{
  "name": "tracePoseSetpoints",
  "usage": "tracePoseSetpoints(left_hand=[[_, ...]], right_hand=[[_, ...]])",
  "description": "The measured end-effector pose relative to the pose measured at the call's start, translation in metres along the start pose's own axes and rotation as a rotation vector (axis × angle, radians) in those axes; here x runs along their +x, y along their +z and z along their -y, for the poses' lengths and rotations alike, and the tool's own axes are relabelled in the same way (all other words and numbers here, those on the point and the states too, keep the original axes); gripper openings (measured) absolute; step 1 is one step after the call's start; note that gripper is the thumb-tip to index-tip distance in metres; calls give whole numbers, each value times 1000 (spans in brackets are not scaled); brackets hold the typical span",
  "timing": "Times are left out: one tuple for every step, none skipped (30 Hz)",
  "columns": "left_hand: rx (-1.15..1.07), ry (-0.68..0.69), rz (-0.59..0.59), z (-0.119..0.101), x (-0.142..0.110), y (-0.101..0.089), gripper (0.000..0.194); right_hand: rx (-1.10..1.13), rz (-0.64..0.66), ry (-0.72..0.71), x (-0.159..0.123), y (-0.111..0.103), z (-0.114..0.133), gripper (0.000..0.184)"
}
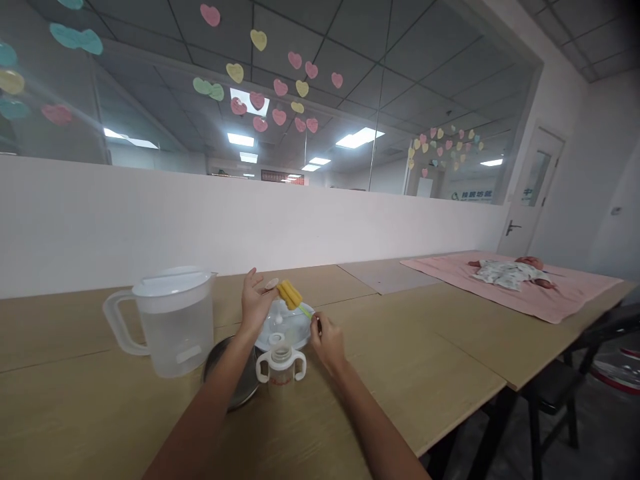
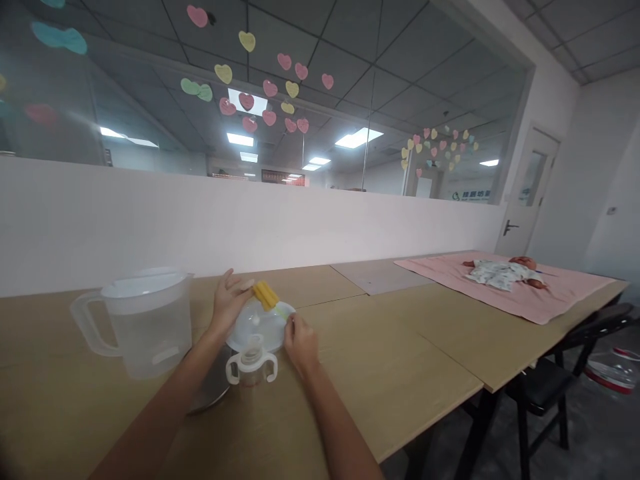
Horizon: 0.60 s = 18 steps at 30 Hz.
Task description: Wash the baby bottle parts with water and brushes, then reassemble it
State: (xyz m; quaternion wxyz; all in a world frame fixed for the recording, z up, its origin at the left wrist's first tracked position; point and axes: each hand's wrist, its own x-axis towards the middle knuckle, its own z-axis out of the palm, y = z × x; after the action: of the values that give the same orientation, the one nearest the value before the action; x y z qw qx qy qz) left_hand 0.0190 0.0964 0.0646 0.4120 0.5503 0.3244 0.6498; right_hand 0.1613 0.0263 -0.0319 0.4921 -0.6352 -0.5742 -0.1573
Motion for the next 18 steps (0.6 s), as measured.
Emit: tracePoseSetpoints(left_hand=[[-45, -21, -11, -3, -1, 1, 77], [-90, -45, -17, -6, -2, 3, 78], [-136, -69, -17, -8, -2, 4, 79], [-180, -92, -12, -11, -3, 4, 78], [-217, -109, -7, -14, -3, 5, 77], [-248, -122, -1, -16, -4, 6, 76], [-276, -128, 7, -19, -5, 6, 76], [-298, -129, 15, -21, -5, 7, 75], [-314, -131, 22, -23, -6, 7, 75], [-325, -135, 28, -25, -7, 8, 74], [-332, -141, 33, -27, -8, 8, 74], [-335, -150, 38, -29, -9, 8, 73], [-334, -160, 42, -30, -9, 8, 73], [-331, -168, 47, -31, -9, 8, 72], [-333, -172, 57, -31, -9, 7, 72], [-339, -174, 69, -31, -9, 7, 71], [-350, -174, 80, -31, -9, 6, 70], [-365, -173, 91, -31, -8, 5, 68]], right_hand=[[-2, 3, 5, 1, -1, 0, 34], [-4, 6, 8, 1, -2, 0, 34], [-7, 8, 9, 2, -3, 0, 34], [-11, 9, 6, 2, -4, -1, 34], [-14, 9, 0, 3, -5, -1, 34], [-17, 4, -9, 3, -7, -2, 33], [-21, -4, -20, 4, -8, -3, 32], [-24, -15, -35, 4, -9, -4, 32], [-28, -26, -54, 4, -11, -5, 31], [-35, -35, -76, 5, -12, -7, 30], [-43, -42, -100, 5, -13, -8, 29], [-53, -47, -127, 5, -15, -10, 29], [-64, -47, -153, 5, -16, -11, 28], [-75, -45, -179, 6, -17, -13, 28], [-86, -39, -202, 6, -18, -13, 27], [-100, -29, -224, 6, -18, -14, 27], [-117, -15, -242, 5, -18, -14, 27], [-140, 5, -257, 5, -18, -14, 27]])
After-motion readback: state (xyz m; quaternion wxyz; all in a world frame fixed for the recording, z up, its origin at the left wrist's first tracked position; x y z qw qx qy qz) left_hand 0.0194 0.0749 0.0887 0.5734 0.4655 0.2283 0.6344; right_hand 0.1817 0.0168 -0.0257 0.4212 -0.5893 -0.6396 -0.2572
